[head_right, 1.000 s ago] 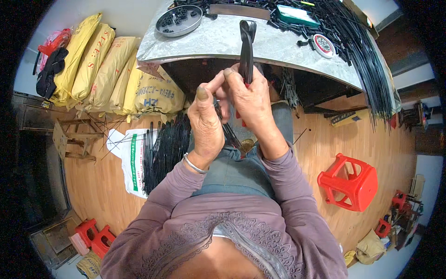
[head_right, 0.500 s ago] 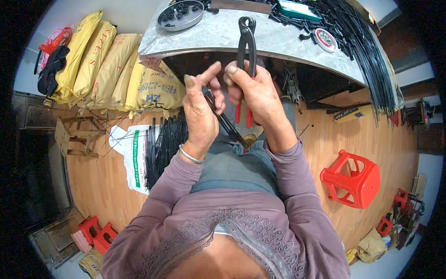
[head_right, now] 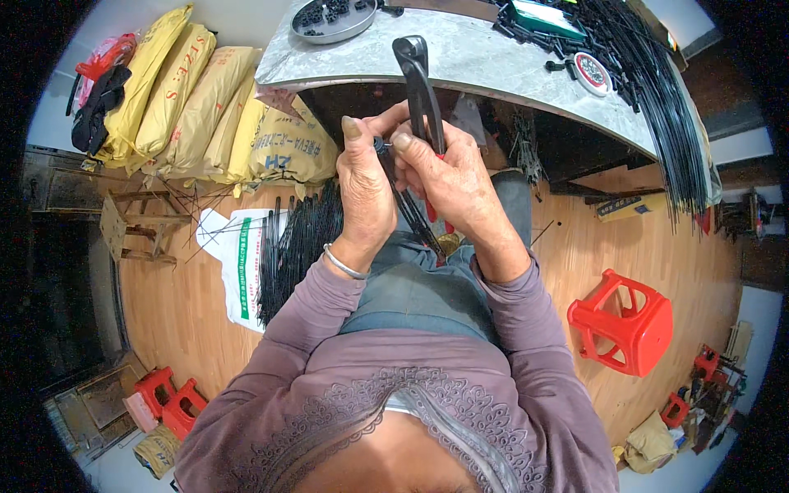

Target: Assembling black cables into bundles using plastic ties and pliers.

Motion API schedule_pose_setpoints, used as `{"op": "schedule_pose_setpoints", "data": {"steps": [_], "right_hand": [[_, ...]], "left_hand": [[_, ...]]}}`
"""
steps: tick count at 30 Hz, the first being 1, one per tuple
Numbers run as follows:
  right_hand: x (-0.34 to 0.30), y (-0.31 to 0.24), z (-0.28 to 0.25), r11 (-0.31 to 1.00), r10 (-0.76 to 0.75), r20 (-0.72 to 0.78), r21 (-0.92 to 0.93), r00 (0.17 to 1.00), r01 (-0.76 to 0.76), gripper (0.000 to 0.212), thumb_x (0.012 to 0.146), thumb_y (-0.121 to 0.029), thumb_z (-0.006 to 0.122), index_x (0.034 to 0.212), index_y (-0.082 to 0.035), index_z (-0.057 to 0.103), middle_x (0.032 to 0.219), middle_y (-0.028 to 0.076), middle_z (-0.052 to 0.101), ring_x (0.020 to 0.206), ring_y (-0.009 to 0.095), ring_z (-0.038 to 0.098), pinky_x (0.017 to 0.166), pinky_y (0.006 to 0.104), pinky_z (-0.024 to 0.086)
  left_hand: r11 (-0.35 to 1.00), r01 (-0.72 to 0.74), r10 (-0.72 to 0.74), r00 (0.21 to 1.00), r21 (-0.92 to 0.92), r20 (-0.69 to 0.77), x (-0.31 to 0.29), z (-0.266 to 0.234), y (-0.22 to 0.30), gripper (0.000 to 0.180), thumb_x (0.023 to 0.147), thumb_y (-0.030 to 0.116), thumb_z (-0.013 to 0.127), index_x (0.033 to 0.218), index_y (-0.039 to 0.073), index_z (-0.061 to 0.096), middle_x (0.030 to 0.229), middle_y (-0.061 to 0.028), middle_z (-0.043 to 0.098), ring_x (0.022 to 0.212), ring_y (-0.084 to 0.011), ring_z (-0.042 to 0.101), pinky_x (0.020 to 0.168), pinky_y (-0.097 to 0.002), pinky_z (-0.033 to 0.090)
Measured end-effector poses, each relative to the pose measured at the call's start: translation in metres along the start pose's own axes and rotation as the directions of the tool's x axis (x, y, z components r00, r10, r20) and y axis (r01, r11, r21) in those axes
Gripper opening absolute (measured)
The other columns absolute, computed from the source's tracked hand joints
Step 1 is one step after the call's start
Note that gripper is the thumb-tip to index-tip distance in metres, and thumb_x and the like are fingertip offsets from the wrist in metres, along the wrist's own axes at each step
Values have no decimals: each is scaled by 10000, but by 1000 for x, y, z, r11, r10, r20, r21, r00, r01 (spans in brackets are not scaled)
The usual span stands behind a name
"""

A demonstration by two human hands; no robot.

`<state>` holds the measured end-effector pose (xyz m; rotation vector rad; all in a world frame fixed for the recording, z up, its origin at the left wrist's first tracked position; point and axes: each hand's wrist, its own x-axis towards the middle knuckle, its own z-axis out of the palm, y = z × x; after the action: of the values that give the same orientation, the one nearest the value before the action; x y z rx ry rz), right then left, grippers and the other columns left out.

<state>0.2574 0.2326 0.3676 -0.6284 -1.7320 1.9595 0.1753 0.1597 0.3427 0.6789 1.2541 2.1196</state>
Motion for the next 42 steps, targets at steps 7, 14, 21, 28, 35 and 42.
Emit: {"op": "schedule_pose_setpoints", "data": {"steps": [7,14,21,28,35,42], "right_hand": [[1,2,-2,999,-4,7,-33,1000,4,162,935,-190,579,911,-29,574,679,-11,508,533,46,430,465,202,343],[3,3,0,1000,19,-7,17,1000,-19,147,935,-171,576,922,-25,576,678,-21,494,540,45,427,469,196,339],[6,5,0,999,29,-13,14,999,-29,183,928,-203,578,893,-24,586,642,-8,530,533,57,479,461,208,371],[6,7,1,1000,23,-15,11,1000,-23,183,920,-203,584,891,-22,585,640,-6,529,536,61,478,467,214,371],[7,8,-1,1000,26,-7,3,1000,-26,174,918,-193,583,878,-23,585,634,-4,526,532,62,473,467,216,369],[5,7,0,999,27,-13,-24,1000,-28,174,925,-188,572,872,-23,584,620,-11,520,524,54,467,457,210,364]], "left_hand": [[998,47,-47,999,-45,-1,-1,2,1,648,978,548,320,1103,-18,610,820,-24,627,541,-22,507,438,-151,444],[1000,0,0,1000,-8,1,2,0,-4,653,980,545,313,1110,-25,606,785,-18,621,527,-22,513,439,-152,453],[1000,13,-13,1000,-27,-5,2,-1,-5,660,979,546,317,1113,-33,604,762,-16,612,521,-14,506,433,-148,448],[999,16,-17,1000,-40,-22,3,-2,-8,643,980,546,316,1115,-13,606,793,-16,618,524,-11,506,432,-144,444],[999,9,-9,1000,-33,-16,3,-2,-8,633,984,535,315,1116,-21,589,804,-25,622,524,-10,506,428,-145,446],[998,61,-61,998,-4,-15,1,-3,-5,689,975,573,285,1110,-23,604,819,-28,622,573,-26,510,440,-154,410]]}}
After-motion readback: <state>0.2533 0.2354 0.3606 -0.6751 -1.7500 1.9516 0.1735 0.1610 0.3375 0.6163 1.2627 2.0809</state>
